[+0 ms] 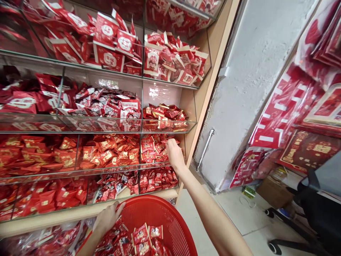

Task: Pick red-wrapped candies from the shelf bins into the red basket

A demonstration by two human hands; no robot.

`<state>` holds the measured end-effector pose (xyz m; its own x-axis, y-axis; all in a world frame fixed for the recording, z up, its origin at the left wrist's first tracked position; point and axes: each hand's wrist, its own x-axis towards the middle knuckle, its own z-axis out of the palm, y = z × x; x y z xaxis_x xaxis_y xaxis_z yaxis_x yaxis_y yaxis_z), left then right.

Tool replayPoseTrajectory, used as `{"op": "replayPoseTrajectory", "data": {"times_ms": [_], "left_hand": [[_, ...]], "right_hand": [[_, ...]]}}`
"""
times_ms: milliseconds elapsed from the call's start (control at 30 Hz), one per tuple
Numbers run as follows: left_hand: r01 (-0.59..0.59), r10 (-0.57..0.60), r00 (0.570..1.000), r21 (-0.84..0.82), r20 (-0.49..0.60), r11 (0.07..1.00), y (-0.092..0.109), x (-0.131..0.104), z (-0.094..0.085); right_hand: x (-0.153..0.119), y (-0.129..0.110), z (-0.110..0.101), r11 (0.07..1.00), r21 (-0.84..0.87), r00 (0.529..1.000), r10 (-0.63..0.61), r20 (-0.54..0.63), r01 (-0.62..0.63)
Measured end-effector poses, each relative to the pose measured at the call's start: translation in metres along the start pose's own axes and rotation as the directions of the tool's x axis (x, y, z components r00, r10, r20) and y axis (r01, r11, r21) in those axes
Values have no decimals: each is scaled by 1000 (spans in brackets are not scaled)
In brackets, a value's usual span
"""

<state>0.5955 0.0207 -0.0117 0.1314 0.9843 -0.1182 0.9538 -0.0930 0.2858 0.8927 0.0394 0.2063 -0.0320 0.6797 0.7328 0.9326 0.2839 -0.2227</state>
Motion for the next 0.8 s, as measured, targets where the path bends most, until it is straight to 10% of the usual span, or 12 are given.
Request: {"op": "replayPoseTrajectory", "data": {"times_ms": [200,433,500,633,800], "left_hand": [[-13,14,1000,-222,1,975,-10,7,1],[-71,14,992,-463,-126,883,1,-33,-42],[-121,83,993,-682,-89,721,20,-56,-61],[246,208,930,-935,302,257,64,-95,-80],[222,146,955,-950,257,219,95,-118,-71]], "right_hand": [[-49,-10,-24,941,327,979,-15,-203,83],[-160,-37,-15,872,485,997,-71,-10,67],[-189,-49,-10,851,521,993,-105,51,64],[-223,-71,-8,789,611,971,-191,142,66],[-241,-91,-11,724,683,970,-83,229,-99]]}}
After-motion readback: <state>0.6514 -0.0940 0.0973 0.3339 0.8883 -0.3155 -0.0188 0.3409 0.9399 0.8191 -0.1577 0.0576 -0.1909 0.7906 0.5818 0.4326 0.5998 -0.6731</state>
